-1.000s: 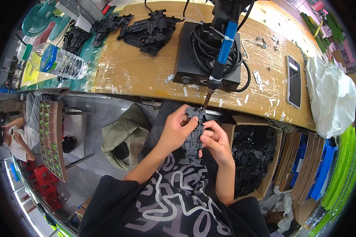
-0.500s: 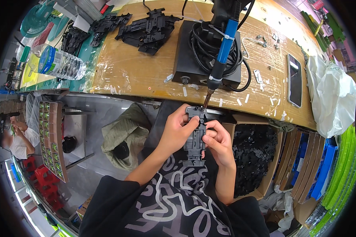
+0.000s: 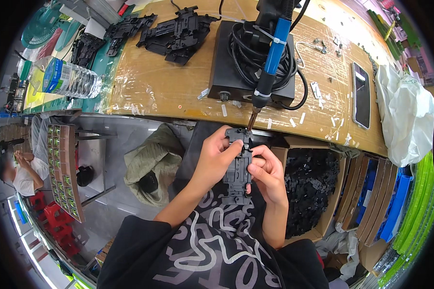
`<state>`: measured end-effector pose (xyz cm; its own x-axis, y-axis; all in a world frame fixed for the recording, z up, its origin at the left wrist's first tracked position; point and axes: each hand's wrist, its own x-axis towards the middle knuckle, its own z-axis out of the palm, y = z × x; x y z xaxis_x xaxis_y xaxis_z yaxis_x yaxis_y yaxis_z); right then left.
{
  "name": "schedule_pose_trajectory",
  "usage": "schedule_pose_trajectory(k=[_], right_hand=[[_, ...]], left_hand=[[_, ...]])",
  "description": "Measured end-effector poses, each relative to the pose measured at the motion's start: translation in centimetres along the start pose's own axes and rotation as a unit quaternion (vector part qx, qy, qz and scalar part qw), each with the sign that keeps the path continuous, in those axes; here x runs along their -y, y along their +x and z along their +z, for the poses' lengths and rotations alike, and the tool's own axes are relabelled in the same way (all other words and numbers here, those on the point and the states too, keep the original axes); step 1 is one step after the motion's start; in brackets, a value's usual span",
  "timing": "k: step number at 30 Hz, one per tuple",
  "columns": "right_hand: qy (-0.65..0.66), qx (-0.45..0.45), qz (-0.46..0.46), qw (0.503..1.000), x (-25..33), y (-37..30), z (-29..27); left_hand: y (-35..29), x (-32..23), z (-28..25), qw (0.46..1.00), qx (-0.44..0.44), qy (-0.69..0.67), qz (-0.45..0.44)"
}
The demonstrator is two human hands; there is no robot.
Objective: The person assembles small black plastic electronic components by hand at a workbench. They pick up parts, align them, and press them together to form larger units, occasionally using a soldering iron to secure connections.
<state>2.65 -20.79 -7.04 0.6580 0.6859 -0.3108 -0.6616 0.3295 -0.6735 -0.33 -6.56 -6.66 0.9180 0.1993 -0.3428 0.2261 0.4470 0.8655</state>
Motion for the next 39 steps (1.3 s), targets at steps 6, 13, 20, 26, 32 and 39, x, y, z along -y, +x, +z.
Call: schedule_pose_trajectory(k=[6,13,20,26,32,39], right_hand=[[-0.005,-0.01,0.001,1.0,0.0,0.1,0.0],[-0.005,-0.021,0.003,1.0,0.0,0.1,0.2],[-0.011,-0.02,0.016,1.0,-0.4,-0.2,-0.2],[-0.003,-0.018,0.016,1.0,-0.5,-0.6,-0.3],[-0.011,-0.03,0.006,0.999,-0.1,-0.5,0.1],[-0.123,-0.177,-0.016,0.976,-1.1,-0.3,-2.8]], left_hand=[[0.2,0.0,-0.1,1.0,-0.002,0.007,0.003],[0.3,0.4,0.0,1.0,-0.014,-0.003,0.025],[-0.2,1.1,-0.6,1.0,0.0,0.014,-0.003],[-0.6,1.0,0.1,1.0,-0.014,-0.01,0.005],[-0.5,0.8,0.2,1.0,-0.012,-0.007,0.011],[-0.4,0.6,-2.1,0.964,0.042,0.26,-0.034]])
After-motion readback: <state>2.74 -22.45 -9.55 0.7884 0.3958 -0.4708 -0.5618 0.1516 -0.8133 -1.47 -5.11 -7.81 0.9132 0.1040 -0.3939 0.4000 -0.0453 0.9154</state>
